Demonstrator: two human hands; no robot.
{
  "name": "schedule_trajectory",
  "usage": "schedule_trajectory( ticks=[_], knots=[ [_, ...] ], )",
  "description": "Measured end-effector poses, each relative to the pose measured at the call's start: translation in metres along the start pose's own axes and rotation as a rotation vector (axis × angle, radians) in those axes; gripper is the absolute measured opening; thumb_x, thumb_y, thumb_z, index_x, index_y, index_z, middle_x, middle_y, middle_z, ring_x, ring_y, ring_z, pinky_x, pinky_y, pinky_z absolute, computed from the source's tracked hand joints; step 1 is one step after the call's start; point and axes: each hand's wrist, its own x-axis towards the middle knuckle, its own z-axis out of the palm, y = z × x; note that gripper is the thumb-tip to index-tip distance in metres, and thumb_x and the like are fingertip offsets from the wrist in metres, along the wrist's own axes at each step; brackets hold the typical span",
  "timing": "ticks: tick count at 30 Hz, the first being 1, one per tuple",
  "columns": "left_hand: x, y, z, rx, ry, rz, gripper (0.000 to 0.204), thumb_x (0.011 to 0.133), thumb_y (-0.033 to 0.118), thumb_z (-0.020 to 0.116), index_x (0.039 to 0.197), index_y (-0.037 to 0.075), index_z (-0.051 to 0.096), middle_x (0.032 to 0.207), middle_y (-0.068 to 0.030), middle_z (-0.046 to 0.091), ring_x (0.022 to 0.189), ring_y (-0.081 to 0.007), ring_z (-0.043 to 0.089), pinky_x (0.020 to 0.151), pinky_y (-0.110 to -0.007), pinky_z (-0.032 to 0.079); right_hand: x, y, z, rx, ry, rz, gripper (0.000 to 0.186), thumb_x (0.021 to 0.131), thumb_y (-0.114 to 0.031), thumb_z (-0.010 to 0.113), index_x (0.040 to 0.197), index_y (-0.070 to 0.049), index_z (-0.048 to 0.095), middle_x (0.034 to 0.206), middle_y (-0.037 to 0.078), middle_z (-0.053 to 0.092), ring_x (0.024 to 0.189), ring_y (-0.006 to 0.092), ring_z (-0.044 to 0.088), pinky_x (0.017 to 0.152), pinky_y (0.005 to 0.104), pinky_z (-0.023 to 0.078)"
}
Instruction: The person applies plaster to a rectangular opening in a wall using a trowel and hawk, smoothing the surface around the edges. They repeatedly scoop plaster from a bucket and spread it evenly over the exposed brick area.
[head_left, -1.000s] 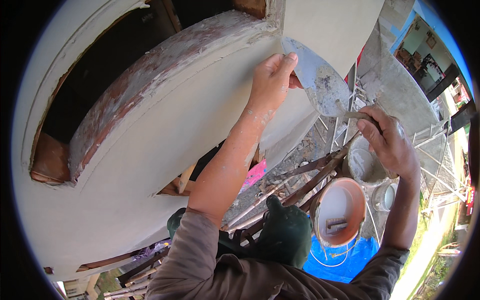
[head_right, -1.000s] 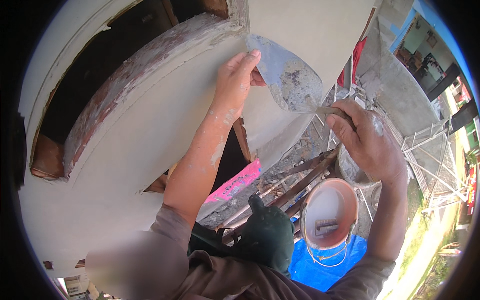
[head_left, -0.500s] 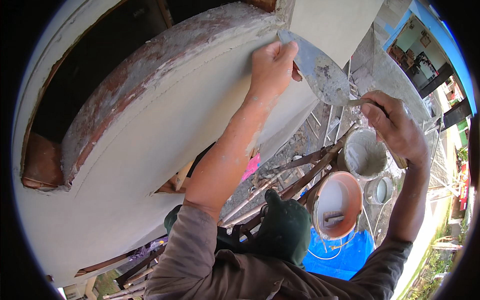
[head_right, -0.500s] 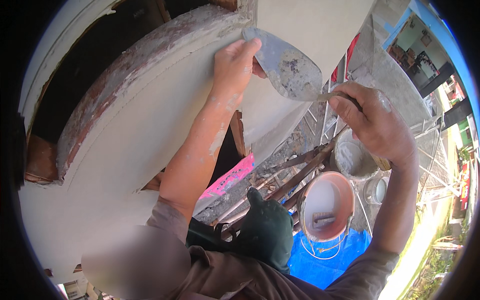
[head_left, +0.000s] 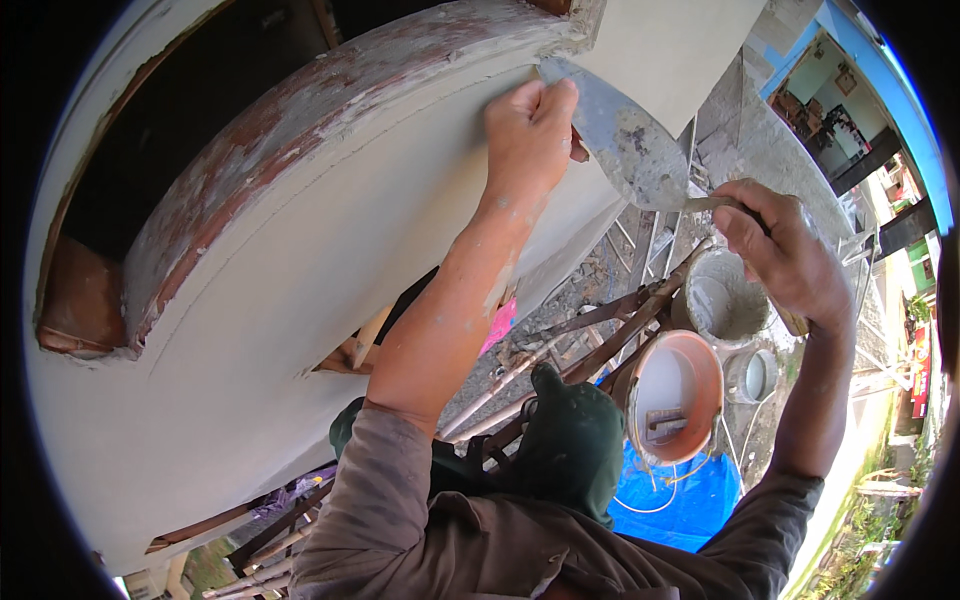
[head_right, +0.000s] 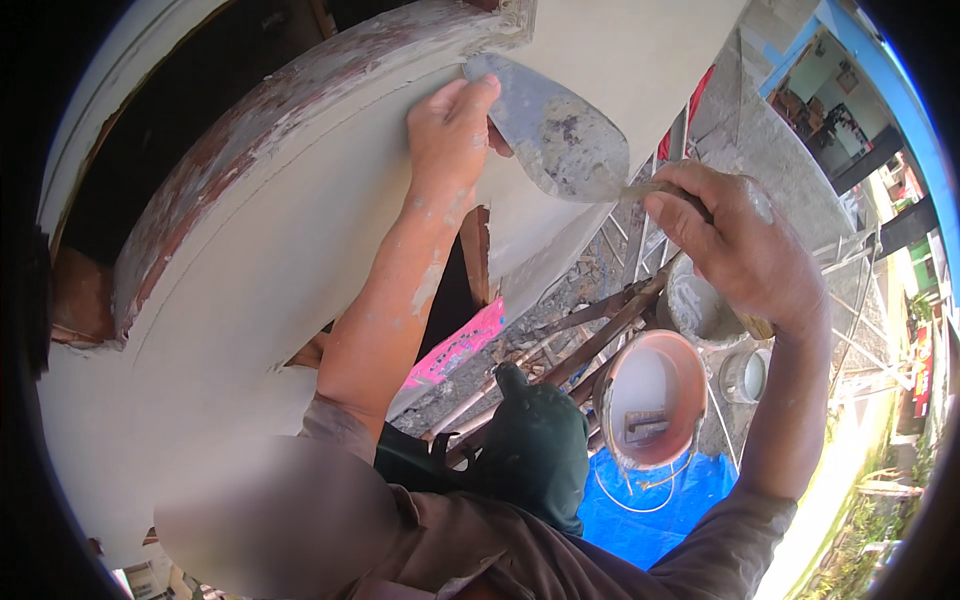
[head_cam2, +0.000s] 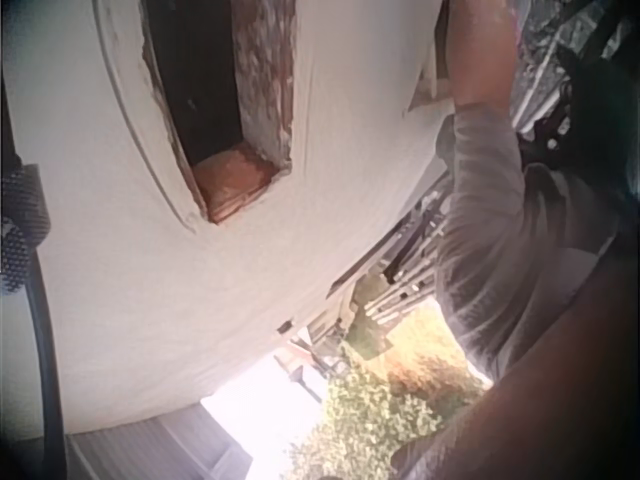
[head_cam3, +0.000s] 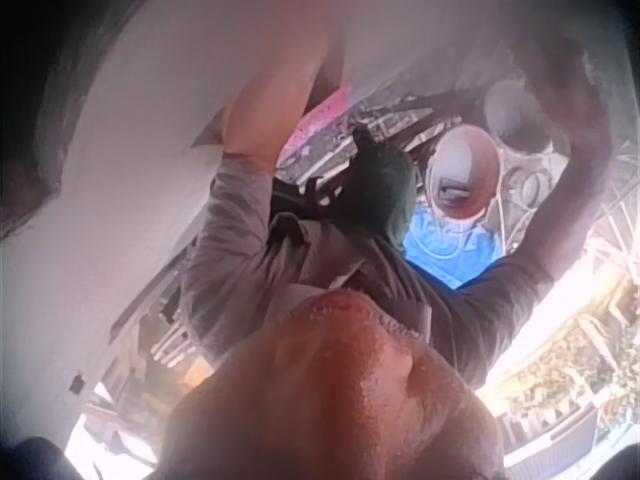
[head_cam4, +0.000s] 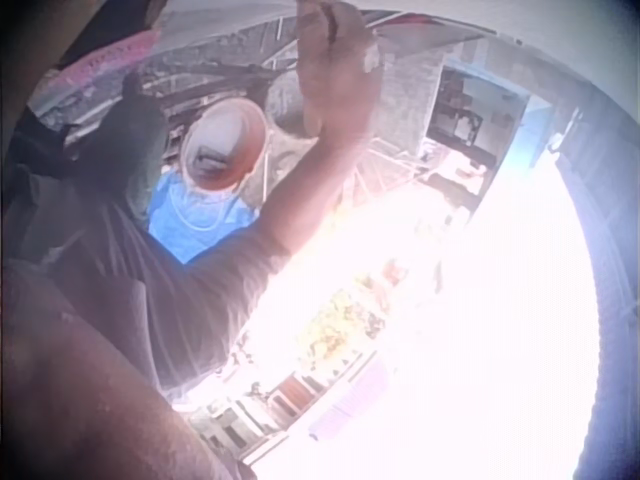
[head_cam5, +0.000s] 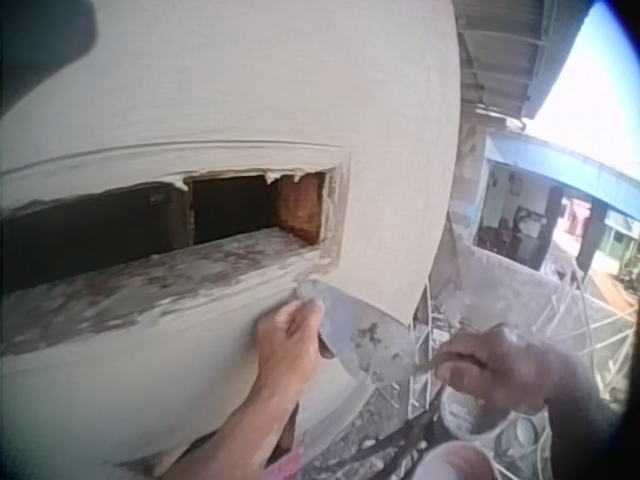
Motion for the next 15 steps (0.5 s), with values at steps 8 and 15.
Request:
schedule_trajectory(
  ticks=[8,15],
  knots=[
    [-0.001,-0.011,0.01,0.01,-0.099,-0.034,0.028,0.092,0.025,0.06,0.083,-0.002,0.064,0.071,-0.0057,0.063,0.059,-0.0135,0.058,0.061,-0.03,0.049,-0.01,0.012,-0.002,0.059,-0.023,0.151,0.032,0.096,-0.031,0.061,0.108,0.0,0.064,0.074,0.009,0.06,0.062,0.014,0.055,0.057,0.0301,0.045],
    [0.023,-0.017,0.018,0.05,-0.099,-0.035,0.036,0.094,0.026,0.057,0.068,0.002,0.051,0.063,-0.0048,0.057,0.053,-0.0141,0.058,0.053,-0.03,0.048,0.01,0.034,-0.003,0.068,0.001,0.135,0.04,0.097,-0.037,0.06,0.115,-0.001,0.06,0.08,0.008,0.06,0.06,0.0129,0.055,0.056,0.0284,0.046]
  ],
)
